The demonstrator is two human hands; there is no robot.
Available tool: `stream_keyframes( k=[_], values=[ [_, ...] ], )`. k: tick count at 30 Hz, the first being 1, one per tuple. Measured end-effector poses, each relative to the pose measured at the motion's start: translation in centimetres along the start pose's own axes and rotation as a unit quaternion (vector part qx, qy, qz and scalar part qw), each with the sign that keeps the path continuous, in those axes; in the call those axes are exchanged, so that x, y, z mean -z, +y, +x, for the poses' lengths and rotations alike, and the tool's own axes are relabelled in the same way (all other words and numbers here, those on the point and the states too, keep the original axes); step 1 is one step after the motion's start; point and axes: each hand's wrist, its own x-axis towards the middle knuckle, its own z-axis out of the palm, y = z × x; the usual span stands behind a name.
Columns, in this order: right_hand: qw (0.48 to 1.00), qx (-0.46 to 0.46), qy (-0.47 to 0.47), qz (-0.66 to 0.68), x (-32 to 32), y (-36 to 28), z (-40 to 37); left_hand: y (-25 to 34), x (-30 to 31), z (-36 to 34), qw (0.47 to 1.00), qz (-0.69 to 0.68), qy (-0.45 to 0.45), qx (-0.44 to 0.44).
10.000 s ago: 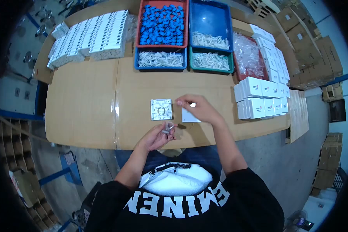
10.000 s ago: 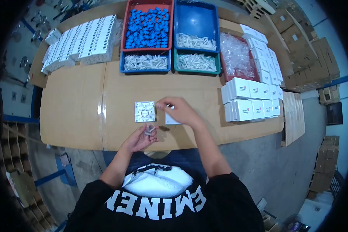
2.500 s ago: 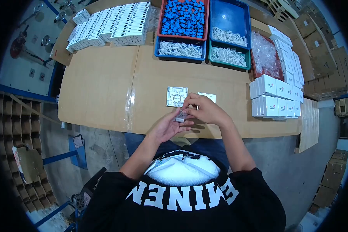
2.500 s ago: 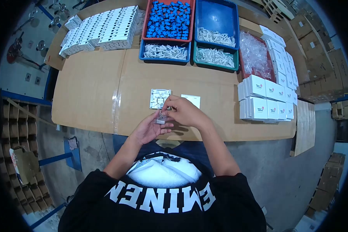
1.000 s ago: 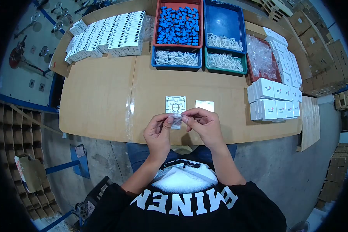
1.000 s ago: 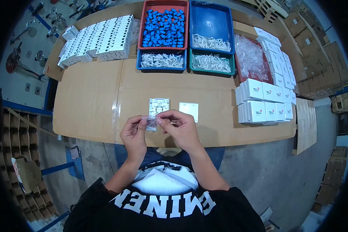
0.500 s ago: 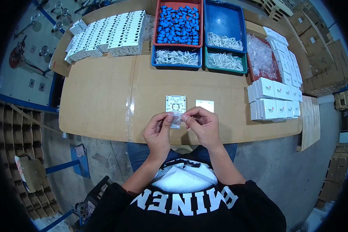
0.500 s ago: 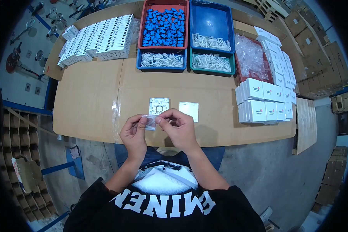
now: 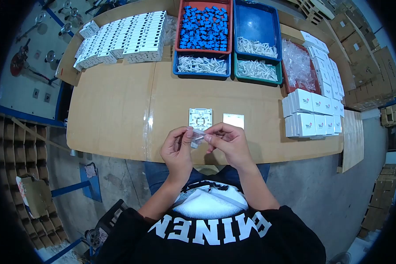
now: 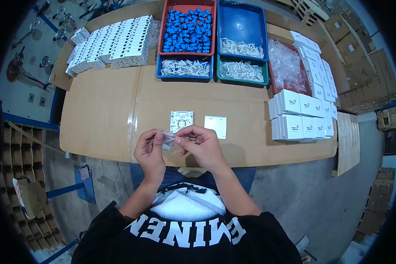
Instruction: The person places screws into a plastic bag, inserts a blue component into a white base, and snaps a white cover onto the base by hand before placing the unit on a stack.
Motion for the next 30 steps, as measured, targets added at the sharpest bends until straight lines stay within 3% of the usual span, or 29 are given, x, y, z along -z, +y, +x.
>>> stream_keyframes(
  k=[11,17,20,30],
  values=[
    [0.987,0.133,0.046,-0.079,-0.9,1.1,-0.3,-0.2,-0.1,-0.3,0.999,-0.002,-0.015,-0.034],
    [0.995,0.078,0.048,-0.050,-2.1,0.4,-0.2,-0.5,-0.1,-0.4,0.999,-0.019,0.003,-0.030],
    [0.995,0.091,0.014,-0.041,-1.8,0.4,-0.2,-0.6,-0.1,-0.5,0.999,-0.012,-0.002,-0.032],
    [0.990,0.118,0.045,-0.061,-2.0,0.7,-0.3,-0.6,-0.2,-0.7,1.000,-0.010,-0.022,-0.019]
  ],
)
